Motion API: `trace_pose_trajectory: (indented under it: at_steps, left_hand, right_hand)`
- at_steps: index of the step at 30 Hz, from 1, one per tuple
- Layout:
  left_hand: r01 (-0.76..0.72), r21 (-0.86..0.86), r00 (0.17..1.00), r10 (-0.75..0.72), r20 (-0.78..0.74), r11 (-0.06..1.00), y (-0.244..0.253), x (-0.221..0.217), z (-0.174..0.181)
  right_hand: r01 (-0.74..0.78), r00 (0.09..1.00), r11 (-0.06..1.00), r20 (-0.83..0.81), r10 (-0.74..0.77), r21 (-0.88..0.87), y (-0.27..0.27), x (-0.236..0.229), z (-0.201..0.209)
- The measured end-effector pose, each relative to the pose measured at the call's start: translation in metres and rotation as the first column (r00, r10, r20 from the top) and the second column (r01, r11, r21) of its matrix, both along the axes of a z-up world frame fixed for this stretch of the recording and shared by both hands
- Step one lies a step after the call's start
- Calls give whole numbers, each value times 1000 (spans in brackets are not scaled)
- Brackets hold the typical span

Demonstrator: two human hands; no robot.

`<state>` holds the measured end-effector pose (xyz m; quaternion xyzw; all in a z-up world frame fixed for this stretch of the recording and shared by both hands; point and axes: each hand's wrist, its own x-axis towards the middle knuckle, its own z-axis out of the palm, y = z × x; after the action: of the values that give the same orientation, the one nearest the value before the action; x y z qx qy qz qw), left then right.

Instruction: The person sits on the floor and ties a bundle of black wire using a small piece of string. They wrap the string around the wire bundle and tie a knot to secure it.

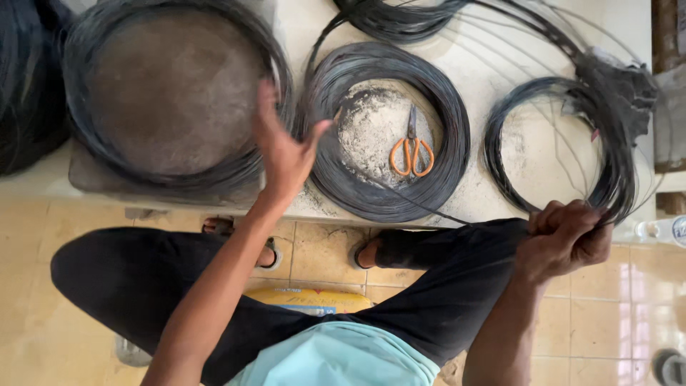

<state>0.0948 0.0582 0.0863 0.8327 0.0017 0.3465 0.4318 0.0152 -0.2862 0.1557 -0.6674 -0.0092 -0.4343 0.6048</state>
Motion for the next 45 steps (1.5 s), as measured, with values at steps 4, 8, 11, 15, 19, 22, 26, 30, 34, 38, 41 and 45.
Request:
trace_pose_trajectory:
  at_steps: [4,8,11,15,19,22,26,30,34,38,41,45]
  left_hand:
    - [201,-159,916,-243,-320,967,-19,22,-5]
    - [423,-278,805,-499,-321,862,-25,17,17]
    - [465,-347,744,-572,-345,814,-20,10,40]
    - [414,-229,796,-473,-378,881,-7,2,60]
    - [406,-416,756,-555,-347,814,15,-8,82]
    - [340,-289,806,-436,-400,895,38,-19,95]
    - [343,-246,888,-398,-231,907,71,-33,105]
    - [236,-231,918,-295,-264,944,110,-55,117]
    - [124,-132,966,-150,-210,983,163,-62,101]
    - [-80,-108,969,52,-240,991,222,-61,76]
    - [-202,-62,955,183,-231,977,261,-58,56]
    - [-292,-31,927,275,-255,956,299,-50,26]
  right_hand:
    - [-2,1000,997,19,0,75,3,6,11]
    - [189,972,968,-171,-160,168,-3,13,26]
    - [247,929,942,-331,-164,228,-2,20,35]
    - [201,881,958,-465,-85,205,-17,38,26]
    - [155,840,973,-541,-39,171,7,47,48]
    - [15,873,983,-481,76,181,23,55,56]
    - [-101,878,980,-447,169,173,57,66,71]
    - [-192,864,959,-427,266,208,93,86,70]
    - [-276,774,949,-549,315,155,138,104,63]
    - [-532,586,843,-681,439,86,197,115,54]
    - [-609,431,752,-691,580,252,236,123,45]
    - [-632,381,678,-611,694,377,259,141,5]
